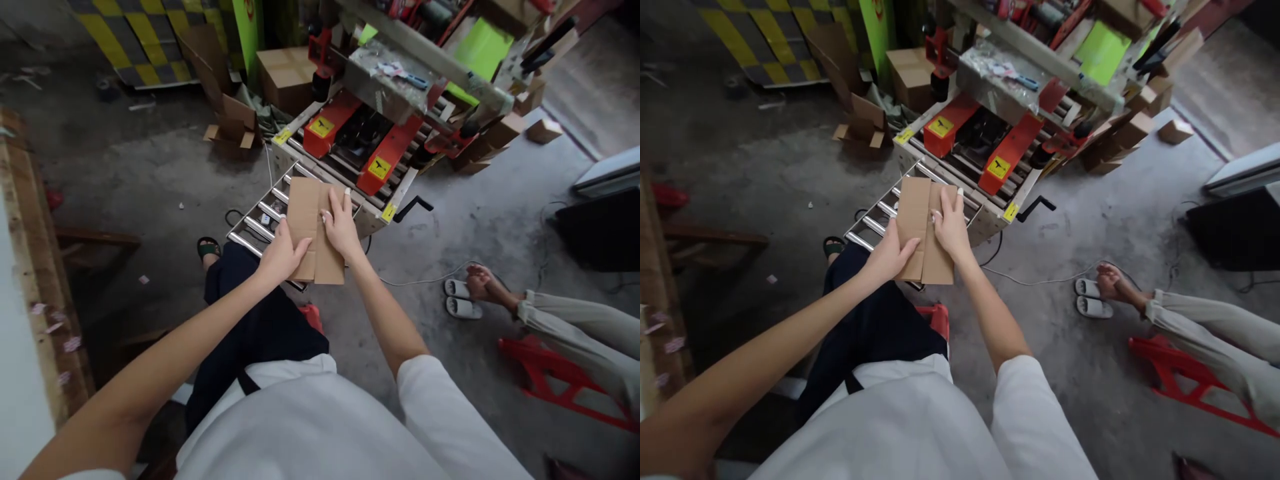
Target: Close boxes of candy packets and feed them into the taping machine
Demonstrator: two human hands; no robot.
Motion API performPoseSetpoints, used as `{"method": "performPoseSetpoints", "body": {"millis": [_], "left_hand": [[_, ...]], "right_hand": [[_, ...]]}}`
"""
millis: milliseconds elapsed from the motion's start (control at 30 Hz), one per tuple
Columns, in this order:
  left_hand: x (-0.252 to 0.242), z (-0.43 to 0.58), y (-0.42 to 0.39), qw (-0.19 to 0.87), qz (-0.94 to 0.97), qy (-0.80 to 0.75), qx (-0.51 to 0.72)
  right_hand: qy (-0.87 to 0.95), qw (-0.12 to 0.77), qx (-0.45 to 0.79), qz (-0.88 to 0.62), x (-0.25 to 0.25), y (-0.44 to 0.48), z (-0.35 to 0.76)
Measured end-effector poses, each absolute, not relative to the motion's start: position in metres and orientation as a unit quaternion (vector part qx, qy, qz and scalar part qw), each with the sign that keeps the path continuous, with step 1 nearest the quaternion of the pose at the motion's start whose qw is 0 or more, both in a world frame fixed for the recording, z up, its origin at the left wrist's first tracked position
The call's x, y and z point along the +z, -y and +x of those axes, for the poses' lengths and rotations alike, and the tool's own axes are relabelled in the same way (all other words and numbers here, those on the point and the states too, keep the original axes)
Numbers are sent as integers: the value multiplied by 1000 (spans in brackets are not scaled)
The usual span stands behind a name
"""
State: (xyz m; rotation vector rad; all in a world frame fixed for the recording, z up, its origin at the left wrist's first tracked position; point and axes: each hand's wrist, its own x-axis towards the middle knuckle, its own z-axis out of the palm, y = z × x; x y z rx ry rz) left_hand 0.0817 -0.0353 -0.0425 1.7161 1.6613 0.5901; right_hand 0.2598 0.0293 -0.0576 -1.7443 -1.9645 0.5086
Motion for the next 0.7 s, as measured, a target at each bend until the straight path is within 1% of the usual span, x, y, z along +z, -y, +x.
{"method": "performPoseSetpoints", "body": {"millis": [167, 300, 367, 533, 600, 700], "left_hand": [[-35, 81, 34, 308, 680, -635, 197], [-41, 79, 35, 276, 691, -633, 212], [-44, 80, 36, 268, 695, -630, 220], [-57, 82, 34, 283, 699, -607, 252], [-62, 81, 28, 299, 696, -591, 278], [-68, 79, 13, 328, 687, -568, 313]], "right_hand": [[692, 289, 210, -627, -71, -34, 271], [671, 299, 194, -650, -65, -11, 269], [705, 272, 164, -634, -54, 18, 264], [855, 115, 84, -498, -33, 91, 254], [862, 93, 76, -492, -30, 98, 249], [847, 100, 76, -516, -30, 87, 240]]}}
